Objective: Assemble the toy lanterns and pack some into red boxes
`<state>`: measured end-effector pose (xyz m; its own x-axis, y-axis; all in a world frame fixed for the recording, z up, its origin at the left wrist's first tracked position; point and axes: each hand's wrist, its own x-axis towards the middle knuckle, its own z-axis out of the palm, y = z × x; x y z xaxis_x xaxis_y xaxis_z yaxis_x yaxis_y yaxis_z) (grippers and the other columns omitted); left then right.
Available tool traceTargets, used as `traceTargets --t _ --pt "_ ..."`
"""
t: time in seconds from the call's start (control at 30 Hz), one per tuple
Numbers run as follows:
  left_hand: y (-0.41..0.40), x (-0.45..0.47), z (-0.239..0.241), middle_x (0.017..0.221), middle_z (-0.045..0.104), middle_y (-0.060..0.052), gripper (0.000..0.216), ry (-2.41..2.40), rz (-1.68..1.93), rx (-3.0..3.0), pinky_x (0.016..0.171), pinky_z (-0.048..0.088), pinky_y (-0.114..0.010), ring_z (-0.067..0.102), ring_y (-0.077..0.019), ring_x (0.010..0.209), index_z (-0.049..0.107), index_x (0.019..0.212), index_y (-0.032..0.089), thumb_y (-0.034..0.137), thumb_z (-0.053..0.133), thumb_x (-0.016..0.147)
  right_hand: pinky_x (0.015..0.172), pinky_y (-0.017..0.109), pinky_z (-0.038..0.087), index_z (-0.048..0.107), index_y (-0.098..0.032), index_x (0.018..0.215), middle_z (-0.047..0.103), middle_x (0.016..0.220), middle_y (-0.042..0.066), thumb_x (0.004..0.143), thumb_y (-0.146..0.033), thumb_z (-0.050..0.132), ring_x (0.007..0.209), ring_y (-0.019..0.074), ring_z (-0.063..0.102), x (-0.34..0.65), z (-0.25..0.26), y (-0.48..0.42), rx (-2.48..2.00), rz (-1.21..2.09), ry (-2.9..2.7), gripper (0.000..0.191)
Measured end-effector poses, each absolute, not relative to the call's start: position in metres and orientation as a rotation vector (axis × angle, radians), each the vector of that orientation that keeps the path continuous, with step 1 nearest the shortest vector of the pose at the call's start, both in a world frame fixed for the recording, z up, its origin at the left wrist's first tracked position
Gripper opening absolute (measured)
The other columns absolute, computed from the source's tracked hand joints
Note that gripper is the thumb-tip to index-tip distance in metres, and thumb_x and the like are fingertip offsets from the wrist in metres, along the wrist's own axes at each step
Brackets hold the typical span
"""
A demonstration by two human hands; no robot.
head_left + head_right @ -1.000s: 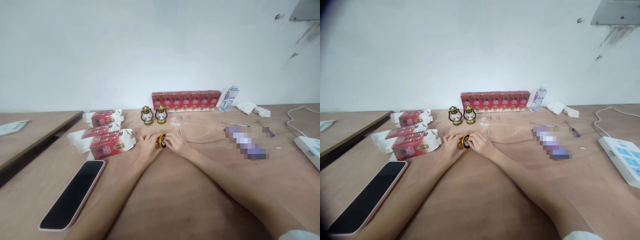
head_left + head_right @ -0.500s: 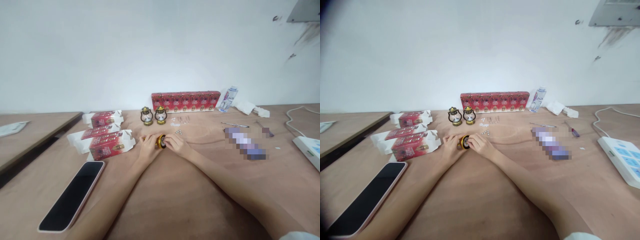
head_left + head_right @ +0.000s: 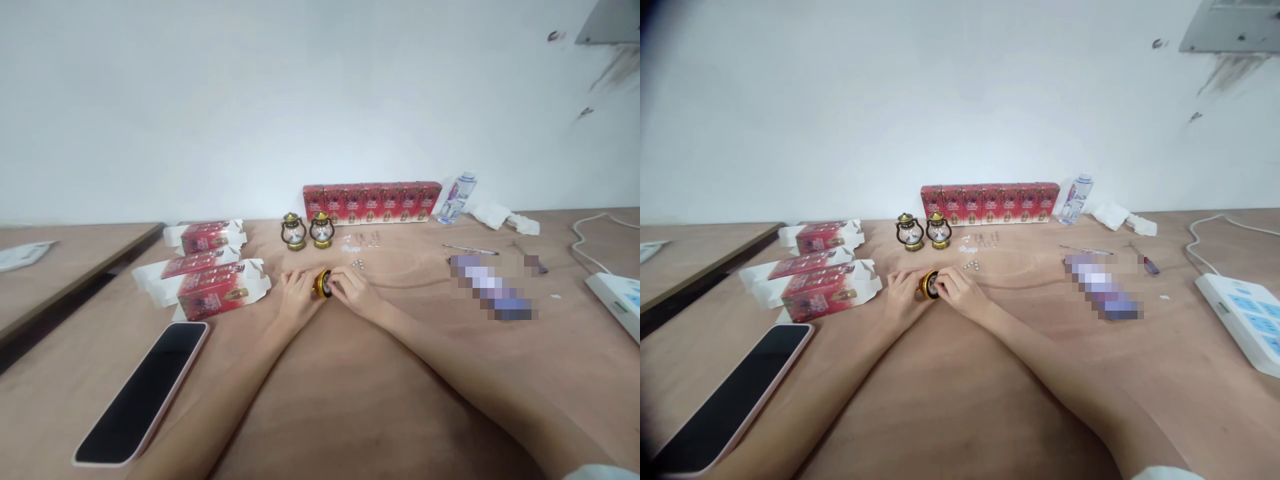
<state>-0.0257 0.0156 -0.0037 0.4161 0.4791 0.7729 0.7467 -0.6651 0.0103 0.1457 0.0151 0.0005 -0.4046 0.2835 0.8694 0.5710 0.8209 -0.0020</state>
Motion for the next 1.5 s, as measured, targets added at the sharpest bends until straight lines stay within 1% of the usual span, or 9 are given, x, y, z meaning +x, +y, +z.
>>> traceTargets --t 0.27,0.47,0.63,0.73,0.87,1.1,1.37,1.5 --pt "0.0153 -0.0247 -0.0016 0.097 0.071 -0.007 0.03 -1.059 -1.118 -2.357 0.077 0.031 -0.035 0.061 -0.022 0.09 0.054 0.11 0.017 0.029 0.058 0.083 0.071 0.028 0.052 0.055 -0.013 0.083 0.063 0.082 0.011 0.088 -0.01 0.046 0.077 0.0174 0.06 0.1463 0.0002 0.0168 -0.626 -0.503 -2.014 0.011" --pt "0.0165 -0.026 -0.0023 0.097 0.071 -0.007 0.029 -1.07 -1.118 -2.356 0.076 0.032 -0.035 0.062 -0.0223 0.09 0.053 0.108 0.017 0.03 0.059 0.082 0.071 0.028 0.052 0.055 -0.013 0.083 0.063 0.081 0.01 0.088 -0.01 0.046 0.077 0.0172 0.061 0.148 0.0002 0.018 -0.6 -0.471 -2.006 0.011" --pt "0.0174 -0.027 -0.0038 0.098 0.071 -0.007 0.032 -1.104 -1.108 -2.354 0.076 0.033 -0.036 0.061 -0.023 0.09 0.053 0.11 0.018 0.03 0.06 0.081 0.074 0.03 0.052 0.057 -0.013 0.089 0.065 0.084 0.011 0.09 -0.012 0.047 0.079 0.0175 0.061 0.1506 0.0009 0.0174 -0.555 -0.405 -2.021 0.01" --pt "0.0169 -0.0266 -0.0031 0.097 0.071 -0.007 0.032 -1.085 -1.109 -2.349 0.076 0.033 -0.035 0.061 -0.0229 0.089 0.053 0.11 0.018 0.028 0.06 0.081 0.073 0.029 0.052 0.057 -0.012 0.087 0.065 0.083 0.011 0.089 -0.012 0.048 0.079 0.0176 0.061 0.1503 0.0008 0.0166 -0.565 -0.37 -2.016 0.01" --pt "0.0154 -0.0263 -0.0013 0.097 0.071 -0.008 0.032 -1.056 -1.107 -2.348 0.076 0.033 -0.035 0.061 -0.0226 0.089 0.054 0.111 0.017 0.027 0.06 0.081 0.073 0.029 0.052 0.057 -0.013 0.085 0.064 0.084 0.011 0.09 -0.012 0.044 0.079 0.0176 0.061 0.148 -0.0003 0.0163 -0.637 -0.399 -2.026 0.014" --pt "0.0151 -0.0259 -0.0014 0.099 0.071 -0.008 0.033 -1.098 -1.069 -2.348 0.078 0.033 -0.036 0.062 -0.023 0.09 0.054 0.112 0.018 0.03 0.058 0.082 0.073 0.031 0.052 0.056 -0.013 0.086 0.062 0.085 0.012 0.09 -0.011 0.042 0.081 0.0187 0.06 0.1473 -0.0045 0.0196 -0.64 -0.422 -2.042 0.015" --pt "0.0161 -0.0269 -0.0035 0.099 0.071 -0.008 0.033 -1.129 -1.076 -2.38 0.078 0.033 -0.037 0.061 -0.024 0.091 0.055 0.112 0.019 0.031 0.06 0.081 0.072 0.029 0.053 0.056 -0.015 0.082 0.062 0.082 0.01 0.089 -0.011 0.042 0.078 0.0176 0.061 0.1483 -0.0019 0.0204 -0.634 -0.407 -2.032 0.015" --pt "0.0155 -0.0269 -0.0024 0.101 0.071 -0.008 0.033 -1.123 -1.079 -2.378 0.079 0.033 -0.036 0.061 -0.0233 0.091 0.054 0.112 0.019 0.032 0.06 0.082 0.073 0.028 0.053 0.057 -0.015 0.086 0.064 0.084 0.01 0.09 -0.014 0.045 0.079 0.0162 0.062 0.1502 0.0001 0.018 -0.622 -0.368 -2.014 0.013"
